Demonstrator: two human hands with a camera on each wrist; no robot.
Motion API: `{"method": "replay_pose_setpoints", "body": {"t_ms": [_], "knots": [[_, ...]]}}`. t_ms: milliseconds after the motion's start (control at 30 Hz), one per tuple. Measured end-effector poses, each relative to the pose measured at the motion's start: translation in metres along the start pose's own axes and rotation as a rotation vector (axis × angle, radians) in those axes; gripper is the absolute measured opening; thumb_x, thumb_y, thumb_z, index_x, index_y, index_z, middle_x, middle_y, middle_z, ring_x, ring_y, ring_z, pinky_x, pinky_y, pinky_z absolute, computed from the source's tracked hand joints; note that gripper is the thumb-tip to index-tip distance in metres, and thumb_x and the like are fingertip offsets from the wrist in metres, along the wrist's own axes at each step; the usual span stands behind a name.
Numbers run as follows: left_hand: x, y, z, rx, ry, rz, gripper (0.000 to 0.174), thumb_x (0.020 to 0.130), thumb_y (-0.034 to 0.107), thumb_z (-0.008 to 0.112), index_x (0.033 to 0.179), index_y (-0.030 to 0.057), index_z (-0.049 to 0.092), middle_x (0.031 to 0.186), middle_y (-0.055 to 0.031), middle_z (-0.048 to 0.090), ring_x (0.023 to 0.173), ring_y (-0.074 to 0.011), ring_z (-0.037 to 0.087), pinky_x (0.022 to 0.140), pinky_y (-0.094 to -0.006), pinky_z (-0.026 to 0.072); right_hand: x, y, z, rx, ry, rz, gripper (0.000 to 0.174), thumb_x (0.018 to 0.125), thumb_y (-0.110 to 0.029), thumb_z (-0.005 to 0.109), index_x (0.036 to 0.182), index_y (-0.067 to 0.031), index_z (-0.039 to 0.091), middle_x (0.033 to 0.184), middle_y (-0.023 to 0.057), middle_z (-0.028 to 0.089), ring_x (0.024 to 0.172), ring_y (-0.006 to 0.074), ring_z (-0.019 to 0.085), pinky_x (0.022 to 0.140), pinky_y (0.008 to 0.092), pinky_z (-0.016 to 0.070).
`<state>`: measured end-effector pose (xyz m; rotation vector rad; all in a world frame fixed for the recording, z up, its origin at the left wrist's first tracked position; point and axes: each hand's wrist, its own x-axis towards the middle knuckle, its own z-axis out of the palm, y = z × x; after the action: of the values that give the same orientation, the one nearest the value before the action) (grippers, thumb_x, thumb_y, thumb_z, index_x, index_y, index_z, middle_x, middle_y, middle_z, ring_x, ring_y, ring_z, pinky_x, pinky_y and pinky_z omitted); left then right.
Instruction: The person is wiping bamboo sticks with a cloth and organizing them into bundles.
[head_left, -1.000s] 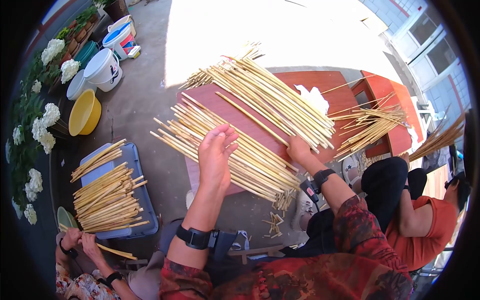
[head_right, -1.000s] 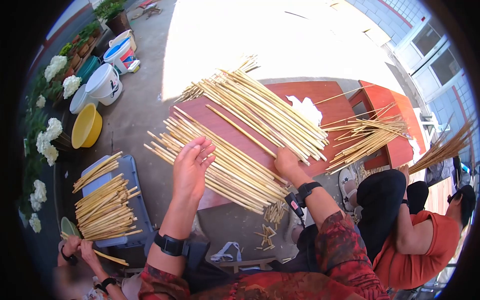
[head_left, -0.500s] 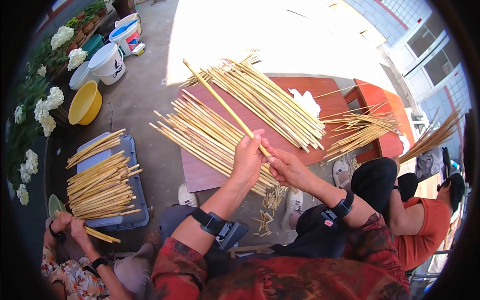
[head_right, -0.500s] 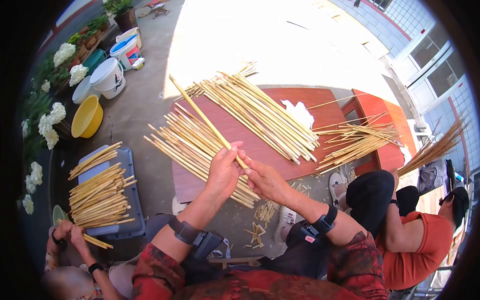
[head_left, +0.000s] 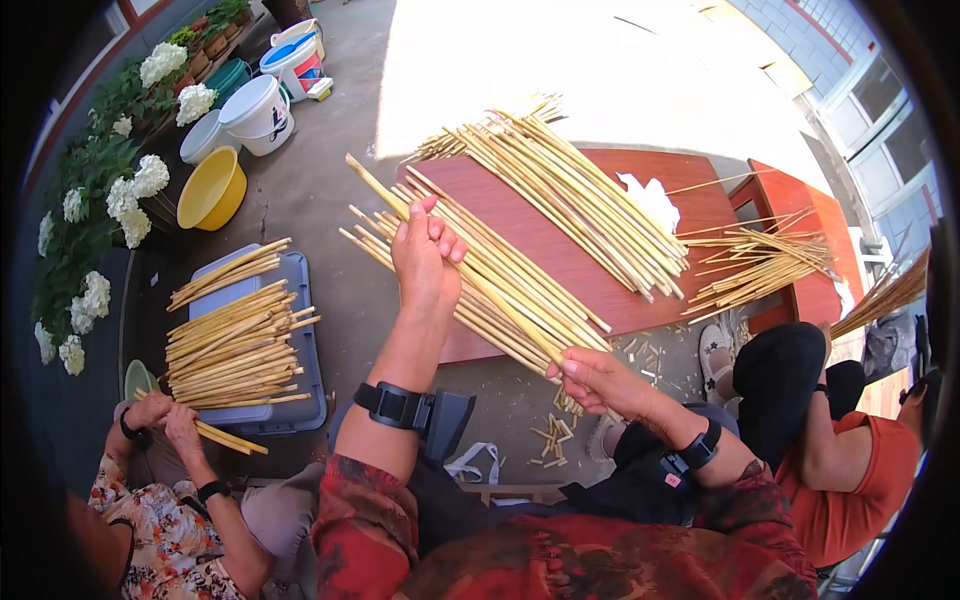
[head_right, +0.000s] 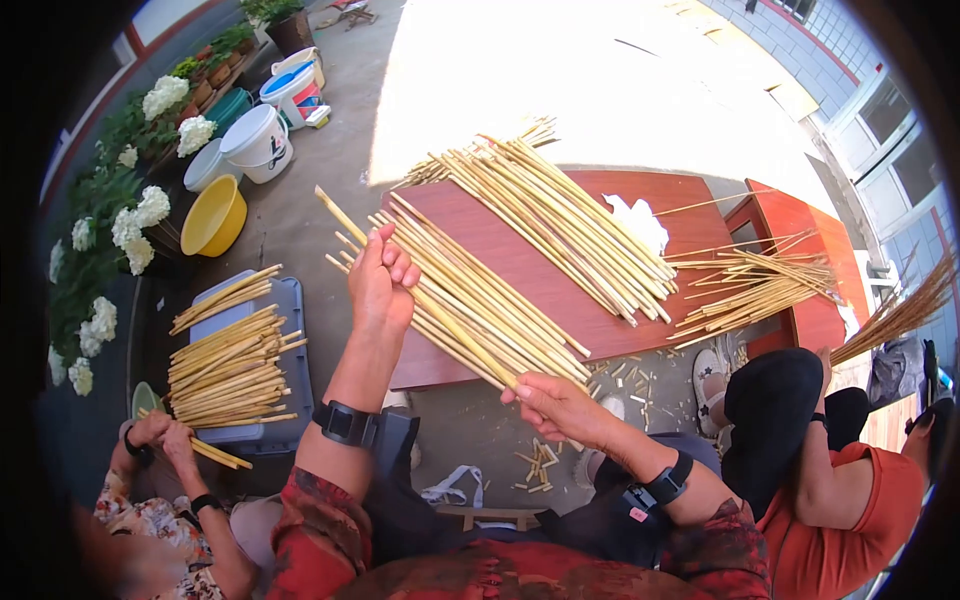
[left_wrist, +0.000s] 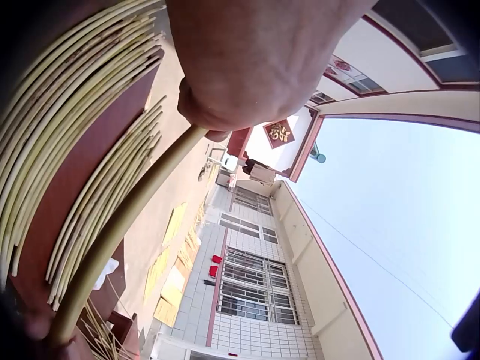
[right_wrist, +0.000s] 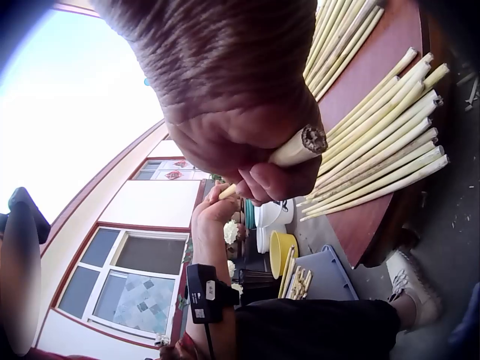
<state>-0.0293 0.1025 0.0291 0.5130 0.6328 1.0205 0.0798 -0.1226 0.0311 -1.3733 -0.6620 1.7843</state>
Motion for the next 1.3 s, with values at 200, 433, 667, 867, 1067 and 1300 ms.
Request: {"method": "replay_pose_setpoints", "body": {"t_ms": [200,433,667,867,1067,1300], "knots": [[0.015,0.053,-0.030,-0.088,0.060,0.194,0.028,0.093,0.026,0.036,0.100,-0.0008,0.042,0.061,0.0014,0.033,0.046,-0.0074,0.029,0.040,-0.0231,0.0285,-0.014,0.006,-0.007,-0.313,0.068,-0.114,0.022,0.093,-0.023,0.040,0.102,-0.0078,0.052,0.061,-0.0036,0.037,0.052,0.0047,0.035,0.048,0.0186,0.0322],[0.008,0.061,-0.038,-0.083,0.069,0.222,0.027,0.094,0.025,0.034,0.100,-0.0001,0.042,0.062,0.0013,0.032,0.048,-0.0080,0.029,0.042,-0.0242,0.0286,-0.018,0.017,-0.011,-0.812,0.381,-0.321,0.018,0.087,-0.016,0.047,0.099,-0.0039,0.053,0.072,0.0121,0.052,0.066,0.0253,0.054,0.059,0.0319,0.0430],[-0.015,0.042,-0.023,-0.116,0.042,0.233,0.026,0.094,0.023,0.032,0.099,-0.0008,0.041,0.064,0.0000,0.033,0.051,-0.0089,0.032,0.046,-0.0265,0.0338,-0.009,0.017,-0.007,-1.022,0.540,-0.541,0.022,0.084,-0.013,0.051,0.104,-0.0055,0.051,0.084,0.0161,0.055,0.080,0.0349,0.054,0.066,0.0383,0.0440],[-0.036,0.013,-0.014,0.025,-0.138,0.061,0.024,0.093,0.021,0.034,0.101,-0.0013,0.041,0.064,-0.0015,0.038,0.055,-0.0114,0.040,0.054,-0.0291,0.0427,-0.001,0.009,0.003,-0.712,0.352,-0.261,0.023,0.089,-0.017,0.047,0.106,-0.0018,0.050,0.078,0.0112,0.056,0.069,0.0188,0.052,0.066,0.0297,0.0437],[-0.048,0.025,-0.009,0.100,-0.496,0.040,0.023,0.091,0.022,0.043,0.095,0.0011,0.051,0.080,-0.0087,0.056,0.078,-0.0185,0.056,0.076,-0.0328,0.0463,-0.006,-0.004,-0.016,-1.017,0.652,-0.710,0.021,0.082,-0.010,0.054,0.102,-0.0029,0.054,0.087,0.0131,0.057,0.078,0.0286,0.056,0.068,0.0320,0.0446],[-0.057,0.012,-0.011,0.294,-0.650,-0.221,0.024,0.088,0.019,0.049,0.103,0.0006,0.053,0.099,-0.0169,0.057,0.094,-0.0283,0.057,0.078,-0.0348,0.0504,-0.012,-0.023,-0.027,-1.271,0.823,-0.692,0.029,0.078,0.000,0.053,0.107,-0.0023,0.052,0.097,0.0128,0.055,0.089,0.0259,0.054,0.076,0.0305,0.0431]]}}
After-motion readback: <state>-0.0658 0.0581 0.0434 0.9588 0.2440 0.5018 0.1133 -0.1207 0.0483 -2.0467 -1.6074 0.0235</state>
